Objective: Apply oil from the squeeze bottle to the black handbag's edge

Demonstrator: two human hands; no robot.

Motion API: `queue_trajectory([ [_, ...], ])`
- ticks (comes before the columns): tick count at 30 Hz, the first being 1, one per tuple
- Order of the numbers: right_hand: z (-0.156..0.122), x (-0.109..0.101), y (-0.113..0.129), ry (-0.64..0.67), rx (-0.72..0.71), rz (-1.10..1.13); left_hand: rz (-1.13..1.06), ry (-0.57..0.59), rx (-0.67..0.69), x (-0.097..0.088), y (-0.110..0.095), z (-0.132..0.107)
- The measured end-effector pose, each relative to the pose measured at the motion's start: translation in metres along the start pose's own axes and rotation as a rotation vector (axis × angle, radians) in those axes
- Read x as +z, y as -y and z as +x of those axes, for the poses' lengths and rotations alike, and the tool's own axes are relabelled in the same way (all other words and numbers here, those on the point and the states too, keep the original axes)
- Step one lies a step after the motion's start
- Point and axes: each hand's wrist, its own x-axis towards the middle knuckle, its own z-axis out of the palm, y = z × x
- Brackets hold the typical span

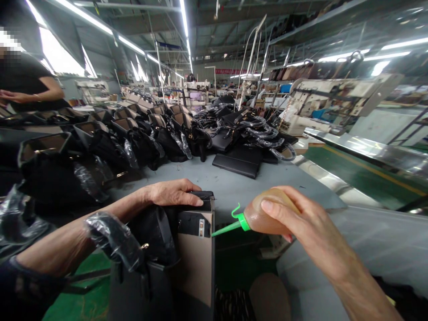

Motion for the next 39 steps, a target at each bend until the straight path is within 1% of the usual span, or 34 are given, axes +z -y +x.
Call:
queue_trajectory([
  [2,-0.004,-0.001,0.004,0.076,0.020,-0.002,-0.014,-0.008,-0.001,-0.001,0.000,0.001],
  [5,-0.009,0.000,0.011,0.045,0.047,-0.049,-0.023,-0.013,-0.010,-0.002,-0.002,0.002],
  [8,-0.011,0.001,0.016,0.024,0.037,-0.100,-0.025,-0.008,-0.008,-0.002,-0.003,0.002],
  [11,-0.012,-0.001,0.018,0.043,0.025,-0.135,-0.017,-0.003,-0.004,-0.002,-0.002,0.003],
  [13,-0.012,-0.002,0.018,0.081,0.032,-0.139,-0.006,-0.004,0.003,-0.002,0.000,0.003],
  [17,-0.011,-0.002,0.014,0.137,0.054,-0.101,0.005,-0.013,0.005,-0.002,0.002,0.004],
  [20,-0.009,0.000,0.011,0.104,0.053,-0.060,0.004,-0.013,0.003,-0.002,0.002,0.003],
  [23,-0.008,0.002,0.010,0.047,0.015,-0.059,-0.013,-0.011,-0.003,-0.002,0.002,0.004],
  [30,-0.006,0.002,0.024,-0.216,-0.074,-0.182,0.005,-0.011,0.009,-0.002,0.001,0.005],
  [33,-0.004,0.003,0.027,-0.241,-0.090,-0.182,0.017,-0.012,-0.001,-0.002,0.000,0.005],
  [39,0.000,0.004,0.025,-0.241,-0.092,-0.185,0.015,-0.005,0.008,-0.002,0.001,0.006],
])
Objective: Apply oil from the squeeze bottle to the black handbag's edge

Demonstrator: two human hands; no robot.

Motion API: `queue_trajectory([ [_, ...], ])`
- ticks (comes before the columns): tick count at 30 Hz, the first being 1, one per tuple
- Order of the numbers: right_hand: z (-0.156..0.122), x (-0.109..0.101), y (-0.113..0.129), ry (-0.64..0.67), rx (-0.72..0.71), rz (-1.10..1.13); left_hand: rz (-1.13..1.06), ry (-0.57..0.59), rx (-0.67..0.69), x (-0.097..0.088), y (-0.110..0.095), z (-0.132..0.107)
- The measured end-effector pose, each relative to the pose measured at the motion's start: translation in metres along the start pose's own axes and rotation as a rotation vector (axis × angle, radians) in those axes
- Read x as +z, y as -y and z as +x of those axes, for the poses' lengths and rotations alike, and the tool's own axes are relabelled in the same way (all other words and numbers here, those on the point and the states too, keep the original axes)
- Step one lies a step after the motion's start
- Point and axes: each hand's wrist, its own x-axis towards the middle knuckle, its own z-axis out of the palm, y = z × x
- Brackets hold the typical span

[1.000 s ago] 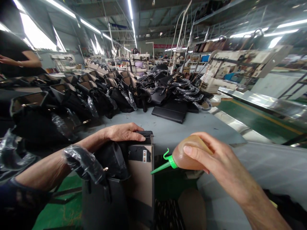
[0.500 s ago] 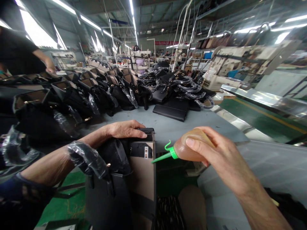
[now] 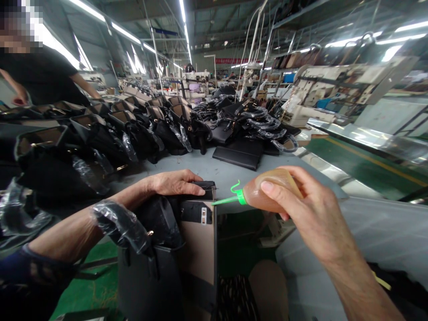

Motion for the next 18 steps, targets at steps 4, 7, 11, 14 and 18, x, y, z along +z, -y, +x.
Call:
queue_trajectory([
  [4,-0.006,-0.004,-0.005,0.088,0.021,-0.010,-0.030,0.003,0.001,-0.001,0.001,0.001],
  [7,-0.012,-0.009,-0.010,0.139,0.011,-0.028,-0.050,-0.001,-0.014,-0.001,0.002,0.002],
  [11,-0.022,-0.012,-0.018,0.267,0.014,0.000,-0.052,-0.024,-0.027,0.000,0.000,0.001],
  [14,-0.029,-0.009,-0.029,0.455,0.135,0.124,-0.053,-0.020,-0.027,-0.001,-0.002,0.001],
  [18,-0.036,-0.004,-0.048,0.414,0.303,0.397,-0.057,-0.033,-0.023,-0.003,0.001,0.003],
])
